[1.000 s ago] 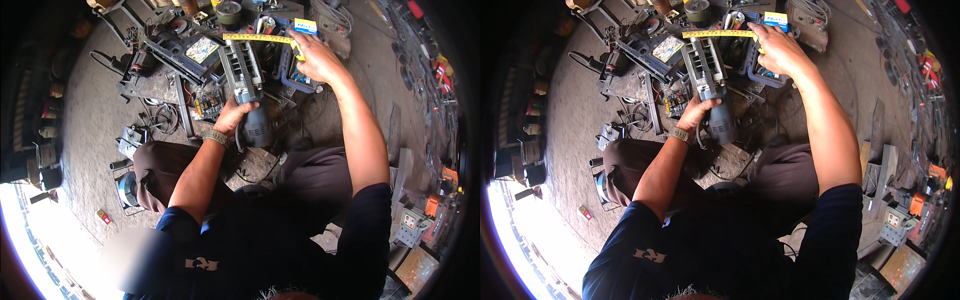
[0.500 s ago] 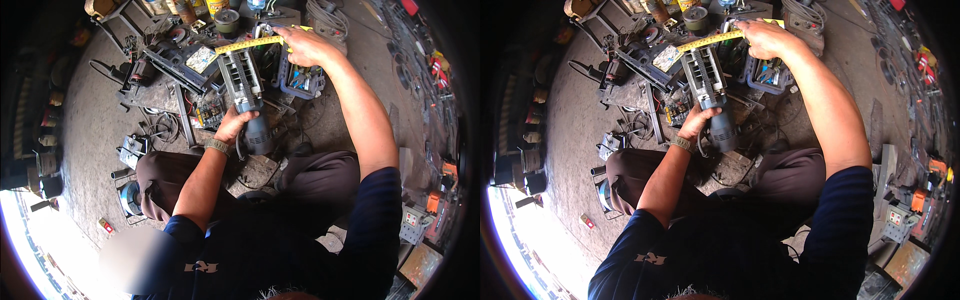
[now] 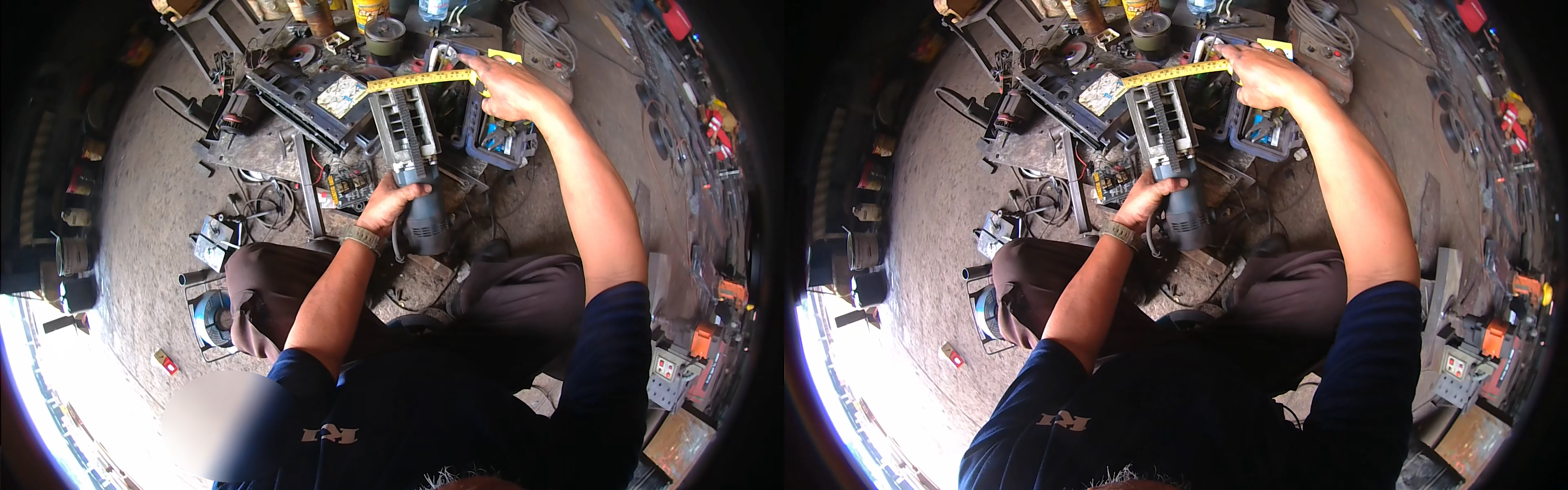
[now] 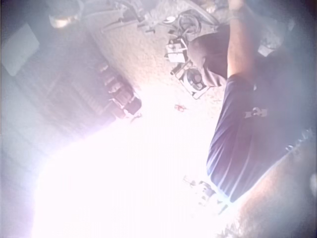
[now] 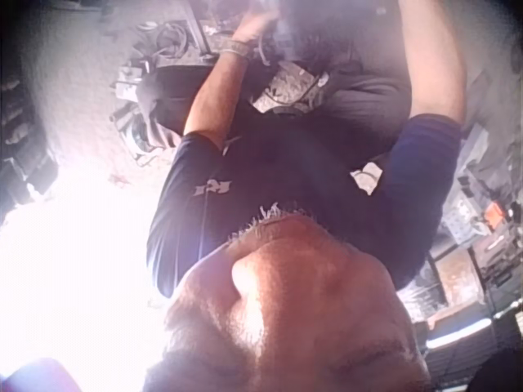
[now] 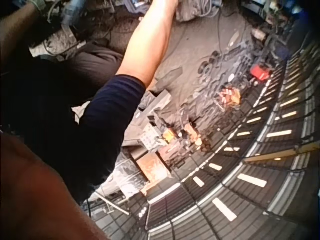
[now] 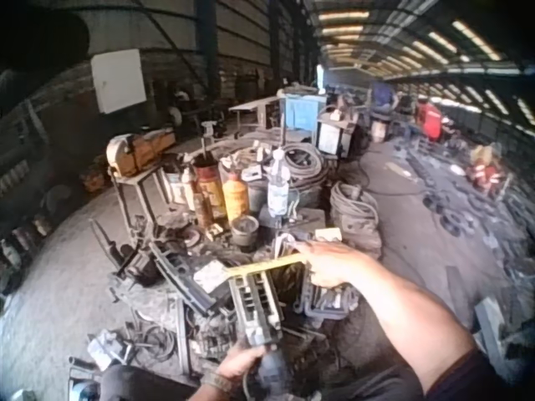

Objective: The person sits on the floor of a workshop and assembles mechanical parts, including a cylindrical component and a metal housing. They use a tape measure to check dimensions and handle various tools and parts scattered around them.

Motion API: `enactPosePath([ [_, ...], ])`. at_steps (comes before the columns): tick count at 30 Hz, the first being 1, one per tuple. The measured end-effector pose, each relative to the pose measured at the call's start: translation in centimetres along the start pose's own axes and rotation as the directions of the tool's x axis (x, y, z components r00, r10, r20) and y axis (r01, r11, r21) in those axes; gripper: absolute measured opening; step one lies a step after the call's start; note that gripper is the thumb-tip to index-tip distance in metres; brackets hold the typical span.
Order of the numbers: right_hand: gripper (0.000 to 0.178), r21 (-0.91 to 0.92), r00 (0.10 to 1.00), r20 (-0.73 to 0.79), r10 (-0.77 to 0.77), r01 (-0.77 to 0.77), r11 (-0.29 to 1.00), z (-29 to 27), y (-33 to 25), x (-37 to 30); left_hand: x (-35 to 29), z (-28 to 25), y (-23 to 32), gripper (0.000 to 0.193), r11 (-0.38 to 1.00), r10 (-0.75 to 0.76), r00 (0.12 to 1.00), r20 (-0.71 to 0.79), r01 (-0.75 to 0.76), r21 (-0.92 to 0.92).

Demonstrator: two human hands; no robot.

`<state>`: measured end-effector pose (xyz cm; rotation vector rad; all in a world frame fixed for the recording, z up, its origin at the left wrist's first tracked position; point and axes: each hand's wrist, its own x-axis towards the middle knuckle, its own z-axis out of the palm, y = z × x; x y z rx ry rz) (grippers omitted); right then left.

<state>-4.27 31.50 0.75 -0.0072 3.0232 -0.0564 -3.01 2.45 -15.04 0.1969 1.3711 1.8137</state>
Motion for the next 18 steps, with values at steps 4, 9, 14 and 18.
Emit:
enactPosePath([
  [4,0.091,0.001,1.000,0.009,0.027,-0.027,1.000,-0.26,-0.23,-0.17,0.34,-0.31,-0.37,0.068,1.000,-0.002,1.000,0.021,0.002,-0.023],
  [9,0.091,-0.012,0.999,0.001,0.033,-0.033,0.999,-0.50,-0.17,-0.59,-0.28,0.10,0.29,0.073,0.999,-0.036,0.999,0.020,0.036,0.037],
  [14,0.091,0.009,1.000,0.010,0.018,-0.018,1.000,-0.86,-0.09,-0.82,-0.33,0.05,0.46,0.072,0.999,-0.029,0.999,0.038,0.027,0.036],
  [18,0.088,0.009,1.000,0.010,0.024,-0.024,1.000,-0.60,0.04,-0.77,-0.10,-0.09,-0.19,0.070,1.000,0.007,0.999,0.036,-0.007,0.010],
])
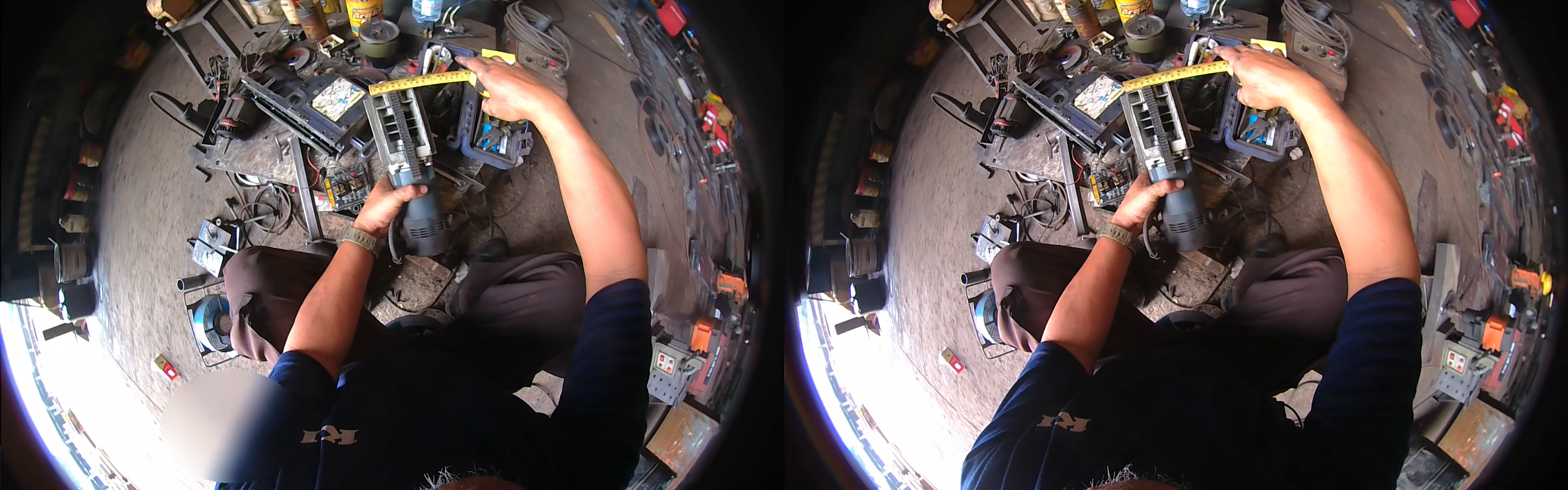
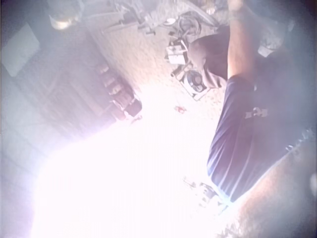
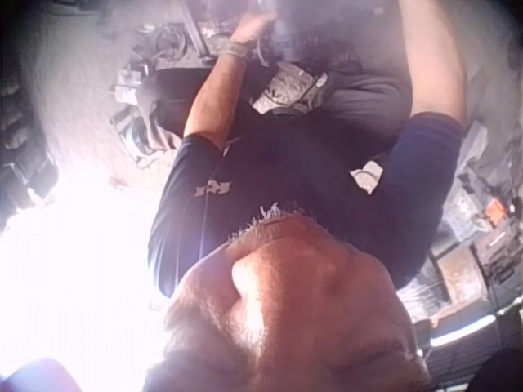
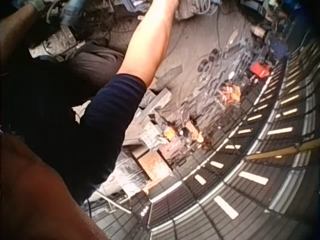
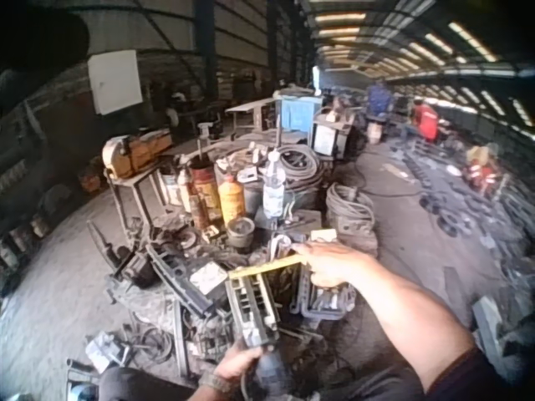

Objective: The person sits on the floor of a workshop and assembles mechanical parts, including a cylindrical component and a metal housing. They use a tape measure to check dimensions and handle various tools and parts scattered around them.

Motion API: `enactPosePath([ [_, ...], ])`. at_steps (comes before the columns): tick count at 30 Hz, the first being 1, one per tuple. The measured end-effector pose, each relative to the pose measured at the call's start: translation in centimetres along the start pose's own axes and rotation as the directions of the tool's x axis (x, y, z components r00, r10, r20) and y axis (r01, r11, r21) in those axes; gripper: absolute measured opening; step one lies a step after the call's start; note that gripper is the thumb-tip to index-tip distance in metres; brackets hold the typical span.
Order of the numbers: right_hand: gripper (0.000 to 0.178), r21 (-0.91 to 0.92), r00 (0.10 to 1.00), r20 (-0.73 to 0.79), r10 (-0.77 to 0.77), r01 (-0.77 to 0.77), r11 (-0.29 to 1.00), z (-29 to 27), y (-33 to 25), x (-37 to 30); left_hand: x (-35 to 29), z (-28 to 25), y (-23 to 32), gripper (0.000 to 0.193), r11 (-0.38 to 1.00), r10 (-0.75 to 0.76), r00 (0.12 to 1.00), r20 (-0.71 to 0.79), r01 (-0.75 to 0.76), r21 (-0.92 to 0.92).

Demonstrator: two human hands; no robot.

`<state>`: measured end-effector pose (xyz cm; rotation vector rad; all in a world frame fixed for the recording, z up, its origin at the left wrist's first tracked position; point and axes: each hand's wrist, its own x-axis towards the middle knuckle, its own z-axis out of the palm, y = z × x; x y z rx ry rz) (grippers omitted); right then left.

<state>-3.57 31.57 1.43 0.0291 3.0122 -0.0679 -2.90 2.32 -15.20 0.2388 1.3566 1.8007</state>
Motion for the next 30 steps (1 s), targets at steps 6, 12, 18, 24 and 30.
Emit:
enactPosePath([
  [6,0.089,0.000,1.000,0.010,0.020,-0.020,1.000,0.0,-0.2,-0.1,0.3,0.0,0.0,0.065,0.999,0.004,1.000,-0.009,-0.005,-0.037],
  [12,0.087,-0.022,1.000,-0.001,0.004,-0.004,1.000,-0.2,-0.2,-0.2,0.6,-0.1,-0.2,0.064,0.999,0.028,1.000,0.008,-0.028,-0.041],
  [18,0.087,-0.026,1.000,-0.021,-0.001,0.001,1.000,0.1,-0.3,-0.2,0.2,0.1,0.0,0.066,0.998,0.012,1.000,-0.009,-0.013,-0.055],
  [24,0.087,-0.030,0.998,-0.050,-0.037,0.036,0.999,0.2,-0.3,-0.2,0.3,0.0,0.0,0.065,0.999,0.033,0.999,-0.007,-0.033,-0.040],
  [30,0.085,-0.056,0.995,-0.079,-0.067,0.063,0.996,0.8,0.3,0.3,0.5,-0.4,-0.4,0.063,0.999,0.026,1.000,0.005,-0.026,-0.046],
])
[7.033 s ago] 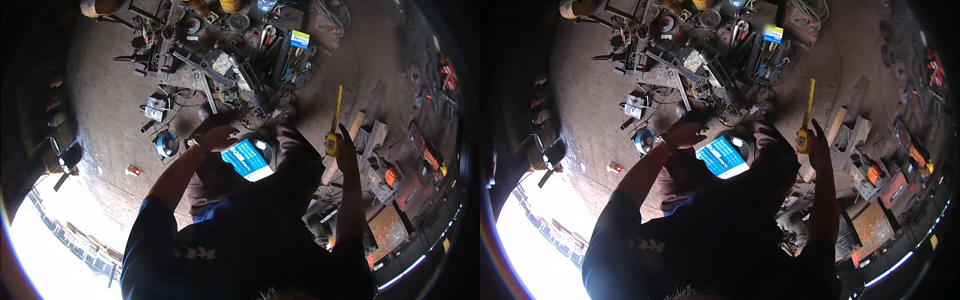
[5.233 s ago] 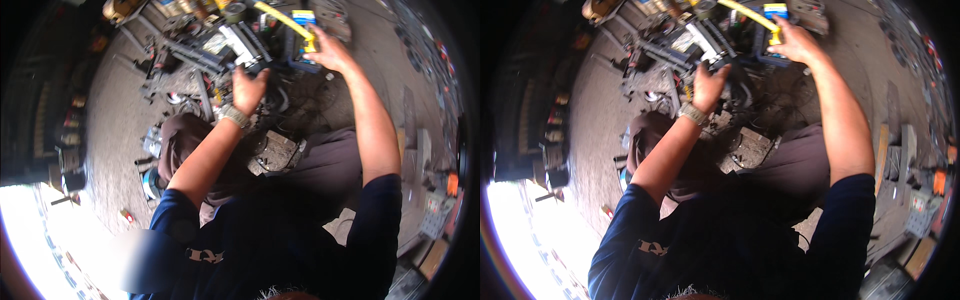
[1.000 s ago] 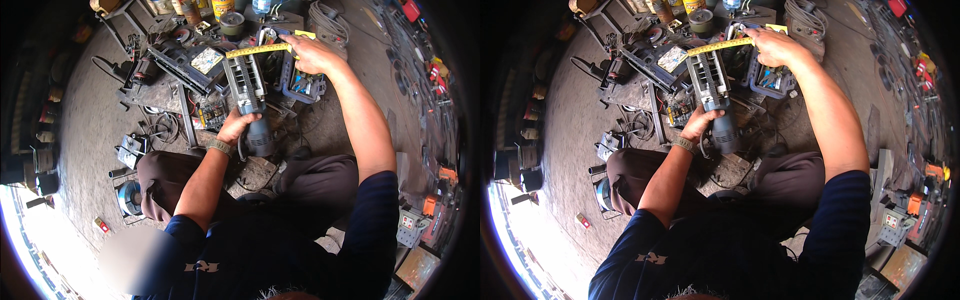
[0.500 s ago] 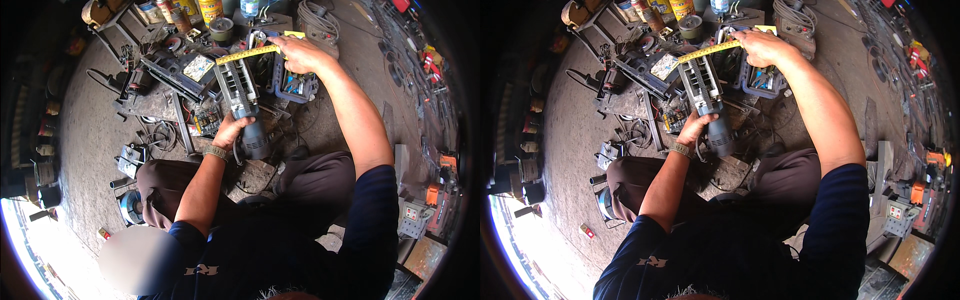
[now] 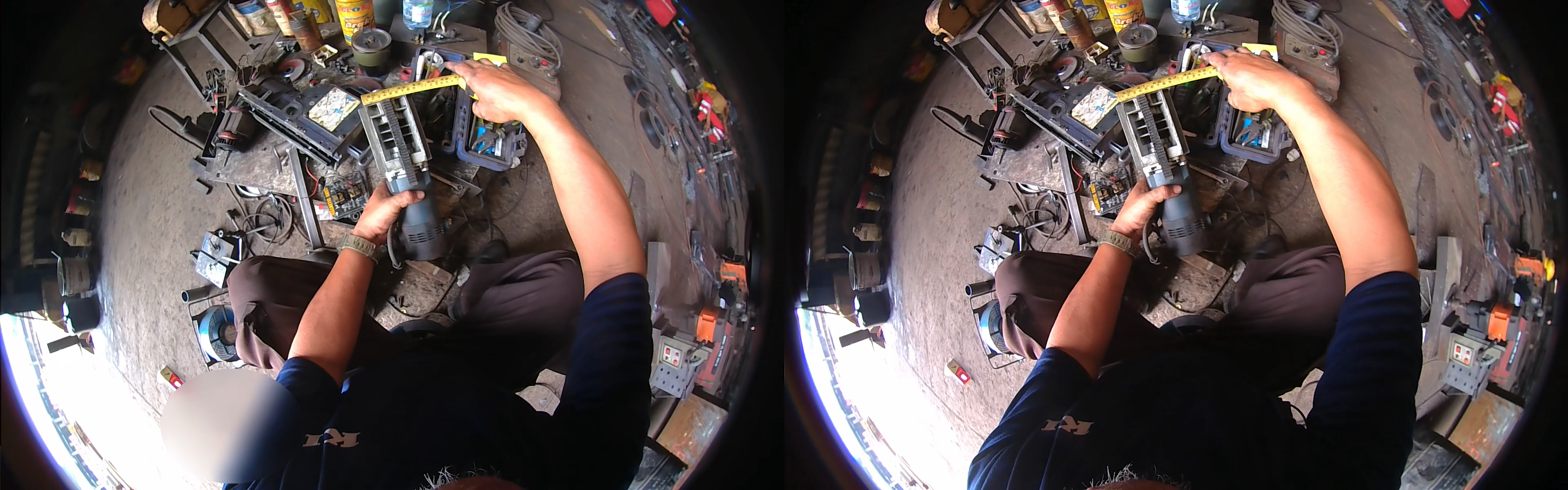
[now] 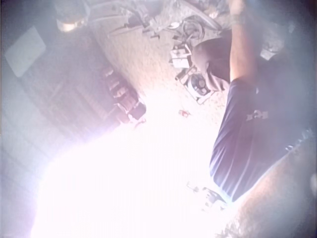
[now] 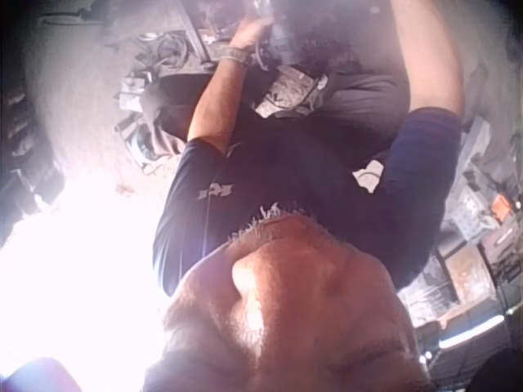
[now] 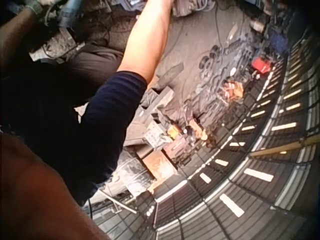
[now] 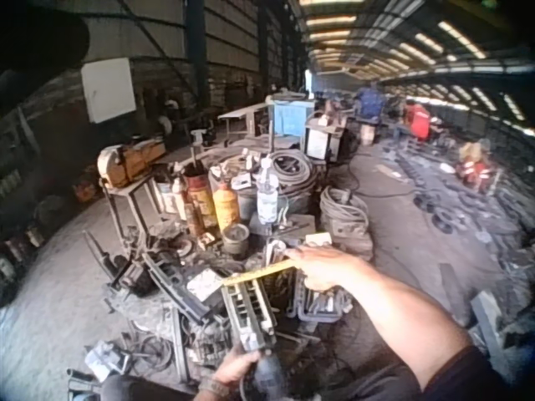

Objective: The person sits on the floor of a workshop and assembles mechanical parts, including a cylindrical component and a metal housing. They use a tape measure to check dimensions and handle various tools and parts scattered around them.

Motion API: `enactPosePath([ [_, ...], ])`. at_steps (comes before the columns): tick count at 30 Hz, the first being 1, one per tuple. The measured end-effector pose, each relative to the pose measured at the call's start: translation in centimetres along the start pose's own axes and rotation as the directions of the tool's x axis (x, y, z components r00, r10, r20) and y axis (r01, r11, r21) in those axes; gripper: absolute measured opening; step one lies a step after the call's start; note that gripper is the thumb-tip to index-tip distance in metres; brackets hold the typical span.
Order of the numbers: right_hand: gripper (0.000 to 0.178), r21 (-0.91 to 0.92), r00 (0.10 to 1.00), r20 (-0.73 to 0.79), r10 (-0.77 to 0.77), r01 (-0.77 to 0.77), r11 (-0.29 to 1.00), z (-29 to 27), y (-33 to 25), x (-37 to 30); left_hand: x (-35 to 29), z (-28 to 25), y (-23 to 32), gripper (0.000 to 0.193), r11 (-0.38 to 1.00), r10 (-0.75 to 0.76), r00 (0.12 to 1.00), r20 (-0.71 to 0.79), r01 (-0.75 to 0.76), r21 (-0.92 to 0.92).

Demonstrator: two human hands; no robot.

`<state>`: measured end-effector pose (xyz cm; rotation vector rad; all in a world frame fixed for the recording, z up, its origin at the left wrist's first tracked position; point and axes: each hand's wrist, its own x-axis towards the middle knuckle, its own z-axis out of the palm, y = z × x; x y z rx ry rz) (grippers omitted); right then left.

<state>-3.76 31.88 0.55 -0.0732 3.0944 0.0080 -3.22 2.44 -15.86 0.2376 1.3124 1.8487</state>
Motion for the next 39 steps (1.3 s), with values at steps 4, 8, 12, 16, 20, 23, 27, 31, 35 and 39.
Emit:
enactPosePath([
  [4,0.085,-0.004,1.000,-0.024,0.010,-0.010,1.000,0.2,-0.1,0.0,-0.1,-0.1,-0.1,0.067,0.999,-0.014,1.000,0.002,0.014,0.029],
  [8,0.085,-0.021,0.999,-0.030,0.010,-0.011,1.000,0.2,-0.1,0.0,0.1,-0.1,-0.1,0.064,1.000,-0.011,1.000,0.002,0.011,-0.001],
  [12,0.084,-0.014,1.000,0.004,0.023,-0.023,1.000,-0.5,-0.5,-0.1,0.0,0.0,0.1,0.066,1.000,-0.014,1.000,0.013,0.014,0.015],
  [16,0.083,-0.024,0.998,0.037,0.049,-0.048,0.999,-0.8,-0.8,-0.1,-0.1,0.2,0.2,0.065,1.000,-0.006,1.000,0.011,0.006,0.007],
  [20,0.071,0.007,0.999,0.048,0.005,-0.005,1.000,-0.6,-0.7,0.1,-0.1,0.2,0.3,0.061,1.000,-0.002,1.000,-0.009,0.002,0.028],
  [23,0.085,-0.038,0.999,0.014,0.038,-0.038,0.999,0.0,-0.7,0.1,-0.3,0.4,0.4,0.059,0.999,0.019,1.000,-0.008,-0.019,0.026],
  [27,0.086,0.071,0.995,-0.086,0.046,-0.040,0.997,0.6,0.7,0.0,-0.2,0.4,0.4,0.060,0.999,-0.013,1.000,-0.002,0.013,0.044],
  [31,0.083,0.561,0.914,-0.210,0.346,-0.177,0.809,-0.3,1.5,-0.7,-0.2,-0.1,0.2,0.064,0.998,0.001,1.000,-0.001,-0.001,0.057],
  [35,0.045,0.994,0.771,0.108,0.628,-0.072,-0.083,1.1,5.6,-2.6,-0.1,0.3,0.2,0.066,0.998,-0.025,1.000,-0.016,0.026,0.065],
  [39,0.032,0.979,0.663,0.193,0.724,-0.084,-0.184,2.9,6.0,-3.2,0.3,-0.6,-0.7,0.067,0.999,-0.034,0.999,-0.014,0.035,0.042],
])
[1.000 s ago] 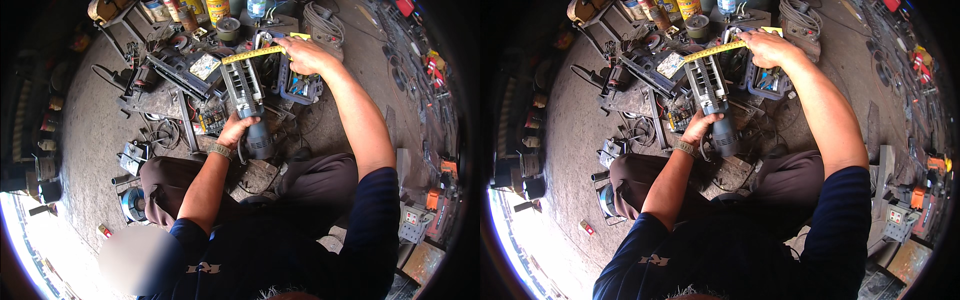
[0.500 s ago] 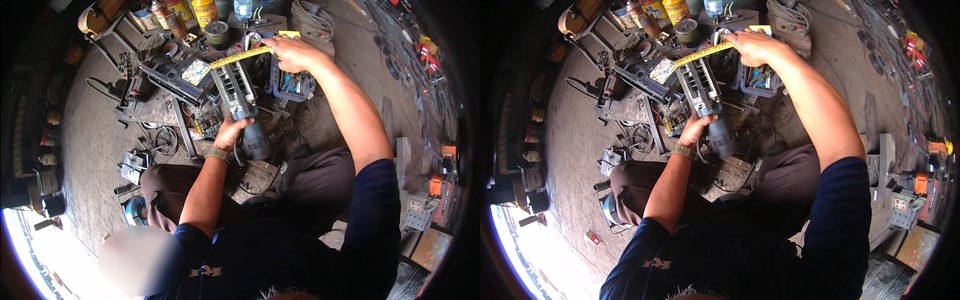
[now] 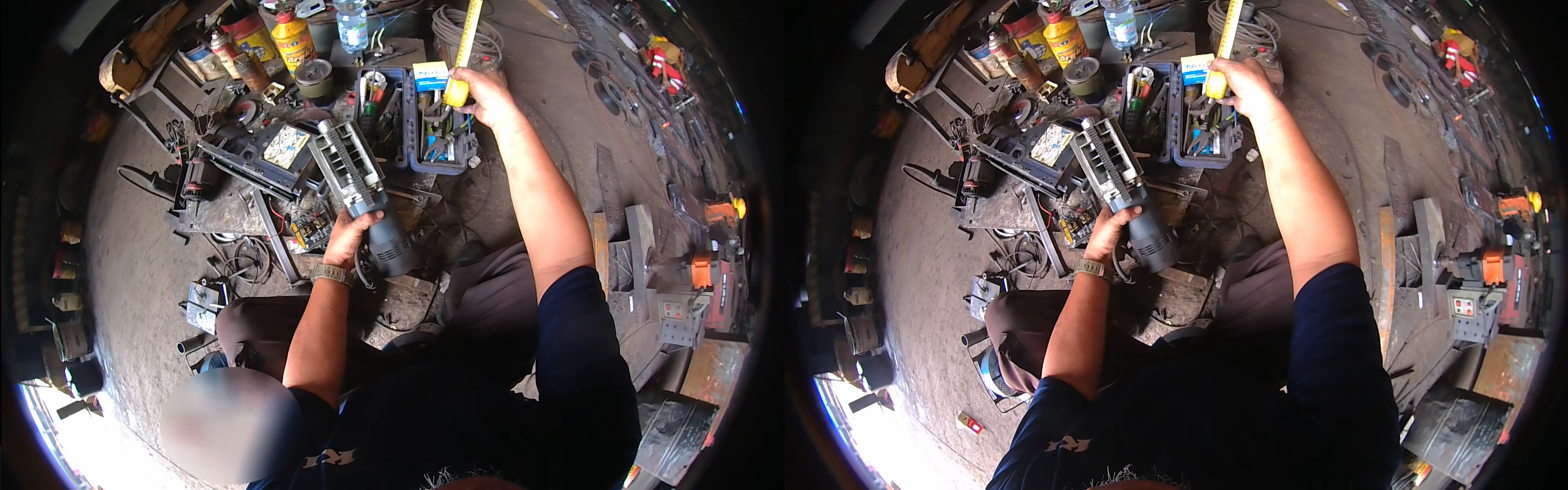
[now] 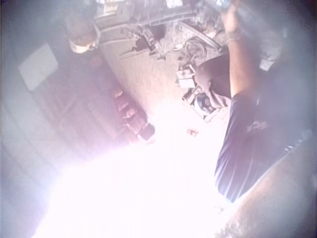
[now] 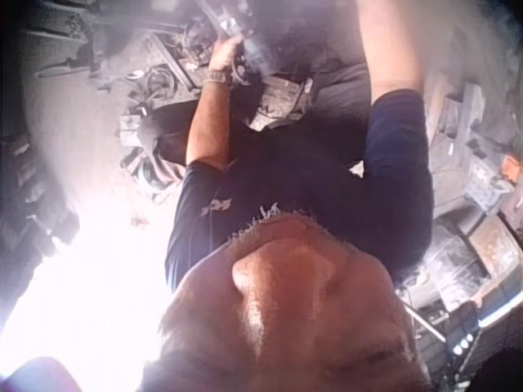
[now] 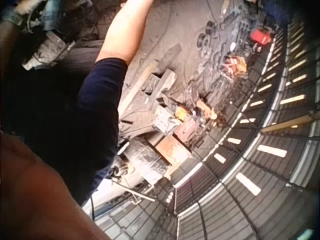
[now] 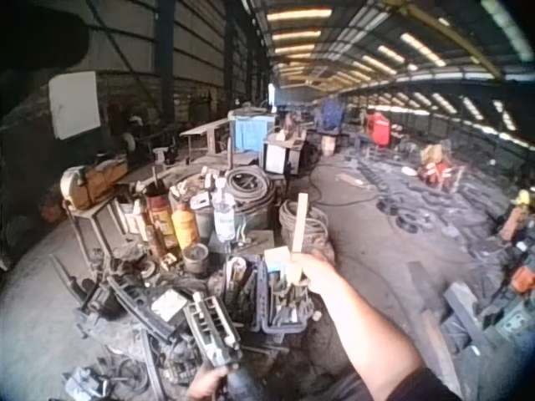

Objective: The person sits on the floor of a workshop and assembles mechanical parts, including a cylindrical component and a metal housing. They use a tape measure to check dimensions and handle various tools and parts scattered around them.

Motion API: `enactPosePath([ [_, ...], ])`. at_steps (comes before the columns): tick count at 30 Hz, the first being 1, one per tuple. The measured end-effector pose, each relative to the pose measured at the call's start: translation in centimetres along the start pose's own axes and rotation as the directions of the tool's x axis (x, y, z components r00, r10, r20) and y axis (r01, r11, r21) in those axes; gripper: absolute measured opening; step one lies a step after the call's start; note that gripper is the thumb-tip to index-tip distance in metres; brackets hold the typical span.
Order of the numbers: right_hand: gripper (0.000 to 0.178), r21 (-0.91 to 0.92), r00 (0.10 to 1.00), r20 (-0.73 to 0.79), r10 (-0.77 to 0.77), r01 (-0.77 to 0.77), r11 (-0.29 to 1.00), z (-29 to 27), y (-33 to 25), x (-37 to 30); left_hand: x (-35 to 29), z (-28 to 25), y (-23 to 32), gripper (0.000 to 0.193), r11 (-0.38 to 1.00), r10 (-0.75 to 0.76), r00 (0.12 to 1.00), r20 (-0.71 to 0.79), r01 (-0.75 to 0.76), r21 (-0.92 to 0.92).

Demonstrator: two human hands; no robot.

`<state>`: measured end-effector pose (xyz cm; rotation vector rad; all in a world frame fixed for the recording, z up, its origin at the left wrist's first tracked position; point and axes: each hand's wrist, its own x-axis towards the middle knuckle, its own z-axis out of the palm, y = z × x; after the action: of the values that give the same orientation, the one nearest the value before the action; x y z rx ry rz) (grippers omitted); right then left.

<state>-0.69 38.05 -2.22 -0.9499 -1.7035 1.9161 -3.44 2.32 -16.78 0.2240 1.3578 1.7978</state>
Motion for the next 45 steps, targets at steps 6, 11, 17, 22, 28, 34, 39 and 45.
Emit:
enactPosePath([
  [6,0.023,-0.280,1.000,-0.008,0.000,-0.002,0.960,1.9,2.4,-0.4,-0.8,0.8,0.8,0.069,1.000,-0.008,1.000,-0.030,0.007,-0.009],
  [11,0.070,-0.684,0.991,0.038,-0.129,0.120,0.719,4.2,2.7,-0.1,-0.8,0.9,1.2,0.066,1.000,-0.006,1.000,-0.005,0.006,0.029],
  [17,0.106,-0.894,0.988,-0.038,-0.148,0.032,0.447,6.6,3.8,0.3,-0.8,1.0,1.2,0.070,0.998,0.028,1.000,0.006,-0.028,0.054],
  [22,0.115,-0.954,0.988,-0.027,-0.155,0.021,0.298,7.9,4.5,0.0,-1.2,1.1,1.7,0.075,0.998,0.012,1.000,-0.001,-0.012,0.068],
  [28,0.091,-0.953,0.879,0.207,-0.430,0.281,0.114,6.3,2.7,-2.1,-0.3,0.5,0.8,0.076,0.999,0.002,1.000,0.024,-0.001,-0.045],
  [34,0.046,-0.703,0.843,0.523,-0.124,0.509,0.497,4.4,1.4,-6.0,-0.1,0.4,0.1,0.073,0.995,0.012,1.000,0.006,-0.011,-0.101],
  [39,0.059,-0.640,0.776,0.583,0.241,0.256,0.725,4.2,6.9,-12.9,-0.4,0.8,0.7,0.070,0.990,0.019,1.000,0.002,-0.018,-0.139],
  [45,0.076,-0.800,0.777,0.576,0.255,0.471,0.371,6.8,11.8,-14.0,0.2,0.4,0.2,0.072,0.990,0.035,0.999,0.021,-0.031,-0.135],
])
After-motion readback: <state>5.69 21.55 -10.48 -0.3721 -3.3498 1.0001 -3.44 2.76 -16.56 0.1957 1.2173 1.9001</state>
